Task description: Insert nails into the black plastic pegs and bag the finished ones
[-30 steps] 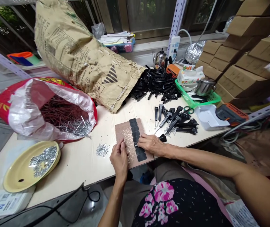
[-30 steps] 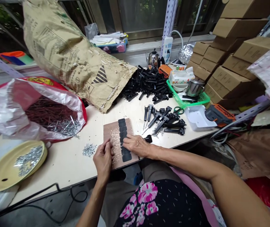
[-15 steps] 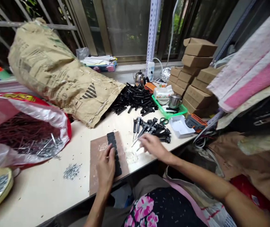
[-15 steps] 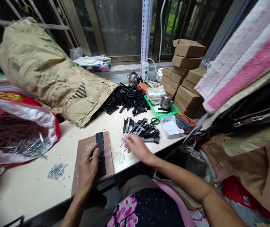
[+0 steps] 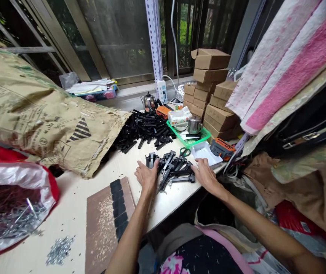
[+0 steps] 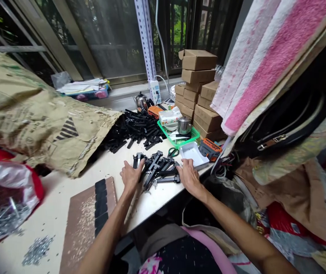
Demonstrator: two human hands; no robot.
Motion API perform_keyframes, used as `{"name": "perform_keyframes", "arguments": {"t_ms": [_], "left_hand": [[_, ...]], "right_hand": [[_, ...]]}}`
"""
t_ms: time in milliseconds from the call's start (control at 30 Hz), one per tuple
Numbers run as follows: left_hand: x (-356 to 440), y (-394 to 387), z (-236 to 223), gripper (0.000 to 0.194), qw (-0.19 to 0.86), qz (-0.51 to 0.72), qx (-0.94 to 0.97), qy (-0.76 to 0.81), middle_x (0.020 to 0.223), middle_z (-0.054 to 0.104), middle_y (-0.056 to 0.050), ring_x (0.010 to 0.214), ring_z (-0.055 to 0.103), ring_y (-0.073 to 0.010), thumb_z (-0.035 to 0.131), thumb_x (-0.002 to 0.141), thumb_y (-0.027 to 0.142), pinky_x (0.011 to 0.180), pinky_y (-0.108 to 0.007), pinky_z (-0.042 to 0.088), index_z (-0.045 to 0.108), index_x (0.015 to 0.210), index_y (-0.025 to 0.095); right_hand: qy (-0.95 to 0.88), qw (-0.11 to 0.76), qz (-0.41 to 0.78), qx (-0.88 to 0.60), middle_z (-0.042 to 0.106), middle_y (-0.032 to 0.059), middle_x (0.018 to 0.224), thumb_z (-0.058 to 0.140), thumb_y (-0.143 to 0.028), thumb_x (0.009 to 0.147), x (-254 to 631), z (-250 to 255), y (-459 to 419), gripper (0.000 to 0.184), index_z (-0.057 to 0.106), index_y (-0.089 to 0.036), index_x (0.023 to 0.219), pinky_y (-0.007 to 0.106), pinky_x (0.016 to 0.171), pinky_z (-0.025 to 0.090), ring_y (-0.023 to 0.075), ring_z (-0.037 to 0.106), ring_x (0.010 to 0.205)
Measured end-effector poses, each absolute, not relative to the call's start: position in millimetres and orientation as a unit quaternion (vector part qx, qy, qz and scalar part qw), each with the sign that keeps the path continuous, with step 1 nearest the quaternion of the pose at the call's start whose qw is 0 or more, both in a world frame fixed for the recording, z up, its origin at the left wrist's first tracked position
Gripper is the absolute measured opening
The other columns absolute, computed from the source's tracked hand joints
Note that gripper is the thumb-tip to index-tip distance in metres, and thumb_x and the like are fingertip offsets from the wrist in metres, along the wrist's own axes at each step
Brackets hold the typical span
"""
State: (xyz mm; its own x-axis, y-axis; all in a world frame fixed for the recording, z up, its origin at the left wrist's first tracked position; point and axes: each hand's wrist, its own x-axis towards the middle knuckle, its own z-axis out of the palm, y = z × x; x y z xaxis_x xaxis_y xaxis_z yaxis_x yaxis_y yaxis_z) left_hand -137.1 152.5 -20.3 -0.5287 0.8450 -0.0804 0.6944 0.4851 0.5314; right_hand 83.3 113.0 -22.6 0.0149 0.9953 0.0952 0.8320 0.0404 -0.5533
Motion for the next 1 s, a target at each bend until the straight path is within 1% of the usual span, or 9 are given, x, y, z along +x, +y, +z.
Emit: {"name": "perform_keyframes", "arguments": {"t_ms": [100, 233, 300, 400, 567, 700, 833, 900, 1000], "left_hand": [[-128.6, 159.0, -21.7, 0.094, 0.163, 0.204, 0.448, 0.855, 0.122, 0.053, -0.028, 0.117, 0.045, -0.0409, 0.045, 0.071, 0.072, 0.093, -0.047, 0.036, 0.041, 0.133, 0.001], [-121.8, 156.4, -24.9, 0.067, 0.170, 0.204, 0.450, 0.853, 0.115, 0.058, -0.024, 0.114, 0.048, -0.0385, 0.041, 0.079, 0.062, 0.091, -0.046, 0.037, 0.060, 0.115, 0.009], [-120.8, 154.5, -24.5, 0.063, 0.170, 0.220, 0.450, 0.849, 0.114, 0.059, -0.023, 0.113, 0.050, -0.0373, 0.036, 0.084, 0.058, 0.091, -0.044, 0.037, 0.061, 0.113, 0.008], [-120.1, 153.0, -21.8, 0.068, 0.187, 0.238, 0.440, 0.846, 0.112, 0.062, -0.024, 0.111, 0.053, -0.0369, 0.030, 0.085, 0.060, 0.089, -0.044, 0.039, 0.057, 0.117, 0.006], [-118.9, 151.0, -18.5, 0.070, 0.192, 0.222, 0.451, 0.843, 0.108, 0.064, -0.023, 0.108, 0.055, -0.0374, 0.037, 0.080, 0.067, 0.084, -0.044, 0.042, 0.060, 0.111, 0.008], [-119.6, 148.9, -18.0, 0.061, 0.181, 0.238, 0.461, 0.835, 0.113, 0.063, -0.018, 0.107, 0.057, -0.0342, 0.041, 0.081, 0.063, 0.082, -0.042, 0.044, 0.058, 0.113, 0.014], [-122.5, 150.3, -17.4, 0.061, 0.188, 0.230, 0.471, 0.831, 0.109, 0.065, -0.018, 0.102, 0.060, -0.0340, 0.039, 0.082, 0.062, 0.080, -0.042, 0.044, 0.055, 0.118, 0.015], [-125.4, 153.3, -17.2, 0.066, 0.185, 0.220, 0.462, 0.839, 0.110, 0.064, -0.022, 0.102, 0.060, -0.0358, 0.037, 0.082, 0.063, 0.081, -0.044, 0.044, 0.055, 0.119, 0.011], [-130.4, 159.3, -17.2, 0.073, 0.204, 0.193, 0.454, 0.845, 0.104, 0.066, -0.025, 0.101, 0.061, -0.0394, 0.033, 0.079, 0.070, 0.081, -0.046, 0.043, 0.063, 0.108, 0.009]], "right_hand": [[-0.667, 0.221, 0.194, -0.685, 0.052, 0.0167, 0.112, 0.037, -0.038, 0.095, 73.6, -20.9, 125.2, 0.038, 0.047, -0.013, 0.121, 0.037, 0.085, 0.044, 0.0263, 0.055, 0.105], [-0.648, 0.234, 0.203, -0.695, 0.052, 0.0160, 0.115, 0.034, -0.046, 0.094, 43.2, -27.3, 131.0, 0.046, 0.043, -0.017, 0.128, 0.039, 0.081, 0.044, 0.0280, 0.056, 0.103], [-0.634, 0.252, 0.203, -0.702, 0.051, 0.0174, 0.115, 0.037, -0.052, 0.091, 26.8, -33.5, 131.7, 0.053, 0.041, -0.016, 0.130, 0.040, 0.079, 0.045, 0.0299, 0.057, 0.102], [-0.620, 0.300, 0.187, -0.701, 0.052, 0.0182, 0.109, 0.042, -0.054, 0.088, 8.6, -44.3, 133.0, 0.057, 0.043, -0.014, 0.128, 0.040, 0.078, 0.046, 0.0303, 0.056, 0.100], [-0.607, 0.336, 0.196, -0.693, 0.052, 0.0194, 0.107, 0.043, -0.051, 0.088, -3.0, -51.7, 140.3, 0.057, 0.044, -0.011, 0.128, 0.042, 0.079, 0.047, 0.0288, 0.057, 0.098], [-0.574, 0.351, 0.275, -0.687, 0.052, 0.0215, 0.108, 0.044, -0.055, 0.085, -6.0, -46.1, 145.1, 0.063, 0.047, -0.008, 0.127, 0.036, 0.061, 0.051, 0.0268, 0.059, 0.089], [-0.507, 0.374, 0.378, -0.679, 0.049, 0.0221, 0.115, 0.048, -0.056, 0.082, -11.1, -43.0, 146.4, 0.065, 0.047, -0.011, 0.129, 0.026, 0.040, 0.048, 0.0244, 0.060, 0.084], [-0.482, 0.385, 0.405, -0.675, 0.049, 0.0210, 0.117, 0.046, -0.052, 0.083, -14.1, -44.8, 148.2, 0.060, 0.047, -0.012, 0.129, 0.024, 0.035, 0.046, 0.0235, 0.061, 0.082], [-0.466, 0.396, 0.408, -0.678, 0.051, 0.0186, 0.116, 0.042, -0.049, 0.085, -18.9, -50.1, 153.0, 0.054, 0.049, -0.014, 0.126, 0.024, 0.035, 0.047, 0.0226, 0.061, 0.082]]}}
